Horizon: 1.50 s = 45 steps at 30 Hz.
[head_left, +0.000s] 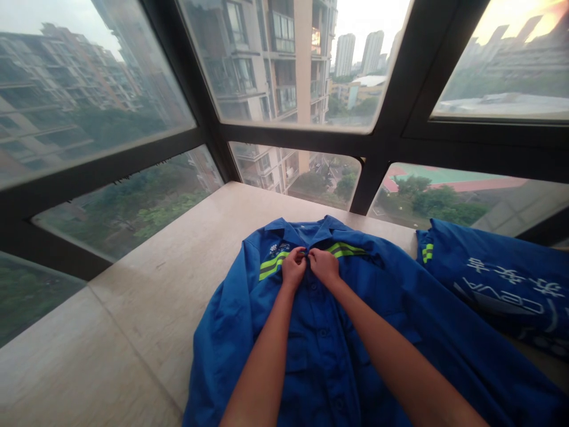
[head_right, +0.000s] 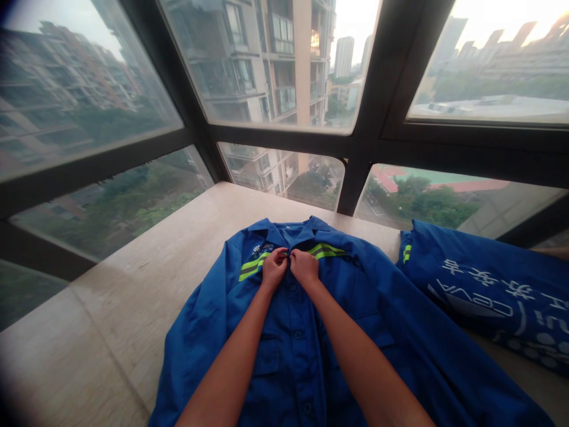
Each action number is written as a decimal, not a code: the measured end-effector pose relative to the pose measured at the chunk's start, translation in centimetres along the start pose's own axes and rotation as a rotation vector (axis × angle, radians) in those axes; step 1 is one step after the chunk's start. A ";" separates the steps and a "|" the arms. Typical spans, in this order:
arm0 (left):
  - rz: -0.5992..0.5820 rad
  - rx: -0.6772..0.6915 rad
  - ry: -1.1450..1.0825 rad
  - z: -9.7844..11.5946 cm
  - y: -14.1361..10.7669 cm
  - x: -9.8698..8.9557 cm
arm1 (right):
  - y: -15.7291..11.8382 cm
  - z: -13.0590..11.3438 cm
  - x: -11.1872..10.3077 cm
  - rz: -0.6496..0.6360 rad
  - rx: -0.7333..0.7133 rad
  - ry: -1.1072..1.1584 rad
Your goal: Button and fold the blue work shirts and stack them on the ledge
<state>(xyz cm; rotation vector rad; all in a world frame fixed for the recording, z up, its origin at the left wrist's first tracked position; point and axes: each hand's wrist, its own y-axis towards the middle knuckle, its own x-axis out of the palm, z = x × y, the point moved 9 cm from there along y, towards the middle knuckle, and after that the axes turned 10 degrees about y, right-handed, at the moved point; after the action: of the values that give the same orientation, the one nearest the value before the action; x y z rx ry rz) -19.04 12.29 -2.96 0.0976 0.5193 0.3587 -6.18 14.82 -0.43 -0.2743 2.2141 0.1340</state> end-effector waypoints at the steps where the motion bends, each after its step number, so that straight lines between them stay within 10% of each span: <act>1: -0.001 0.000 0.000 0.0 0.0 0.0 | 0.1 0.5 0.1 0.008 0.023 0.022; 11: 0.007 0.008 0.009 0.3 -0.4 0.0 | 3.0 1.3 0.6 -0.072 -0.021 0.159; 22: 0.024 0.005 0.005 0.9 -0.5 -0.6 | -0.1 -0.7 -0.5 -0.060 -0.165 -0.007; 45: 0.017 0.010 -0.023 0.1 -0.3 -0.3 | 1.6 2.0 1.4 -0.060 0.110 0.279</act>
<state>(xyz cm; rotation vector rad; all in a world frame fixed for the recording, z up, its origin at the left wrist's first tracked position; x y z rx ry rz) -19.17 11.90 -2.81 0.1156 0.4977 0.3715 -5.88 16.53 -2.76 -0.3133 2.4762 -0.0631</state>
